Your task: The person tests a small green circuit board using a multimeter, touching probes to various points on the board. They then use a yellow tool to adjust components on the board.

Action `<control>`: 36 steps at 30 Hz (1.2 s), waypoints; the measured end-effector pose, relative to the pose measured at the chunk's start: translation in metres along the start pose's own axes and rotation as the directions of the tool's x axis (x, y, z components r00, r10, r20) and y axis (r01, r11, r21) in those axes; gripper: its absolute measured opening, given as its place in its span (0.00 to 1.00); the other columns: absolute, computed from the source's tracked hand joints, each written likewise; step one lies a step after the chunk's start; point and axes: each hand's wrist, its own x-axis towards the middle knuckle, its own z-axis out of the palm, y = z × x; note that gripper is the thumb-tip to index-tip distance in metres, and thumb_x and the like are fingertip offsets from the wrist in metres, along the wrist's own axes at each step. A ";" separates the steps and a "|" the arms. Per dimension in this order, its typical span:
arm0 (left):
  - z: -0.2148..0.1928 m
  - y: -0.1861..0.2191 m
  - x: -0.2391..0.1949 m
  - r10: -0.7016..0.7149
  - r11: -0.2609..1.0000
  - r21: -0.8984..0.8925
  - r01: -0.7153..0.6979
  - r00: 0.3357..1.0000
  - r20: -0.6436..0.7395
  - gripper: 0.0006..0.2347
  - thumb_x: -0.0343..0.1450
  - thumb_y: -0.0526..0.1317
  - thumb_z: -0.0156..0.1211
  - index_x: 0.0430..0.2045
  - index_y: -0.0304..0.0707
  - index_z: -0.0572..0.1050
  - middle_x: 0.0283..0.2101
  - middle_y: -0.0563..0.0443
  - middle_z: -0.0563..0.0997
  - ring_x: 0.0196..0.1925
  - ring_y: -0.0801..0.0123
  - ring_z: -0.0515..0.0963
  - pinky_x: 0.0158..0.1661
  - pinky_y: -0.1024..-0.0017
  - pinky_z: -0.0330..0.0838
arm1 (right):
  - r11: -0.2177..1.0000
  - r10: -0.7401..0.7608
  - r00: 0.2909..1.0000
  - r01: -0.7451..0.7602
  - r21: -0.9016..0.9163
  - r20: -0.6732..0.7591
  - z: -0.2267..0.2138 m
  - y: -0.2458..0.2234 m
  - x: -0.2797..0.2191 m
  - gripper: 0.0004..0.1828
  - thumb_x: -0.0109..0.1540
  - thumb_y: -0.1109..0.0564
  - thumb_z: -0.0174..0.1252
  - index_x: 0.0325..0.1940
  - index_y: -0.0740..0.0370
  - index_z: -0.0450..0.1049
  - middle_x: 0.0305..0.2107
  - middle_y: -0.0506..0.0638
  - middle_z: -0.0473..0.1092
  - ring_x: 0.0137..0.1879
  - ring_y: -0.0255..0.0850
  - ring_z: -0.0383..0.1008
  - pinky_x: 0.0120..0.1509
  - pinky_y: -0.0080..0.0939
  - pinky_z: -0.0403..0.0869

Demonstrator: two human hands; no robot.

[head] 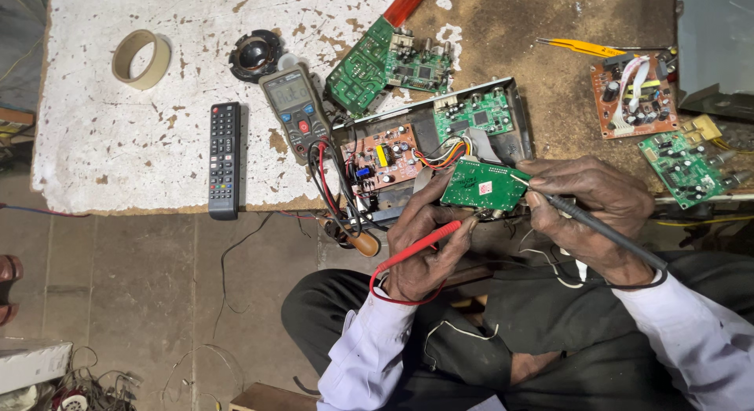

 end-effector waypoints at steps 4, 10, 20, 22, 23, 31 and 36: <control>0.000 0.001 0.002 0.032 0.999 0.028 -0.032 0.999 -0.007 0.07 0.69 0.32 0.72 0.33 0.28 0.78 0.64 0.31 0.75 0.66 0.49 0.80 0.61 0.63 0.77 | 0.995 -0.003 1.000 0.002 0.096 0.017 0.001 0.004 0.000 0.07 0.65 0.64 0.66 0.43 0.66 0.74 0.37 0.57 0.77 0.51 0.46 0.83 0.61 0.44 0.84; 0.000 0.002 0.003 0.042 0.998 0.051 -0.042 0.999 -0.002 0.07 0.69 0.32 0.72 0.33 0.29 0.78 0.64 0.31 0.75 0.66 0.50 0.80 0.62 0.62 0.76 | 0.991 0.019 0.999 -0.022 0.132 0.028 -0.002 0.006 -0.001 0.08 0.66 0.62 0.65 0.42 0.65 0.72 0.40 0.57 0.76 0.53 0.48 0.82 0.58 0.42 0.83; 0.000 0.001 0.001 0.010 0.999 0.039 -0.009 1.000 -0.004 0.07 0.69 0.33 0.72 0.33 0.30 0.78 0.64 0.32 0.75 0.64 0.52 0.82 0.59 0.64 0.78 | 0.998 0.039 0.999 -0.040 0.057 0.033 -0.002 0.001 -0.001 0.07 0.65 0.63 0.66 0.44 0.66 0.75 0.42 0.59 0.77 0.52 0.47 0.82 0.54 0.37 0.82; 0.001 0.001 0.001 0.004 1.000 0.030 -0.004 1.000 -0.008 0.07 0.69 0.33 0.72 0.34 0.30 0.79 0.64 0.32 0.75 0.65 0.51 0.81 0.61 0.63 0.78 | 0.998 0.038 0.999 -0.040 0.054 0.035 -0.002 0.002 -0.002 0.07 0.65 0.63 0.66 0.44 0.66 0.75 0.41 0.59 0.77 0.52 0.48 0.82 0.55 0.38 0.82; 0.001 0.001 0.000 -0.011 1.000 0.025 0.011 1.000 -0.003 0.07 0.69 0.33 0.72 0.34 0.30 0.79 0.64 0.32 0.75 0.64 0.51 0.81 0.60 0.64 0.78 | 0.998 0.038 0.999 -0.040 0.053 0.037 -0.002 0.002 -0.002 0.07 0.65 0.63 0.66 0.45 0.66 0.75 0.40 0.59 0.77 0.53 0.48 0.82 0.55 0.38 0.81; -0.002 0.002 0.001 -0.007 1.000 -0.009 0.007 1.000 0.007 0.06 0.70 0.34 0.70 0.36 0.31 0.80 0.64 0.33 0.76 0.68 0.50 0.78 0.64 0.61 0.76 | 0.977 0.094 0.994 -0.101 0.187 0.049 -0.002 0.005 -0.006 0.09 0.65 0.62 0.66 0.47 0.66 0.76 0.41 0.59 0.77 0.54 0.48 0.81 0.59 0.42 0.82; -0.002 0.004 0.001 -0.031 0.999 -0.042 0.031 1.000 0.006 0.06 0.71 0.34 0.70 0.36 0.31 0.80 0.64 0.32 0.76 0.68 0.49 0.78 0.64 0.61 0.76 | 0.975 0.106 0.993 -0.113 0.190 0.049 -0.002 0.004 -0.008 0.08 0.66 0.61 0.66 0.47 0.66 0.76 0.40 0.58 0.77 0.54 0.49 0.82 0.62 0.44 0.81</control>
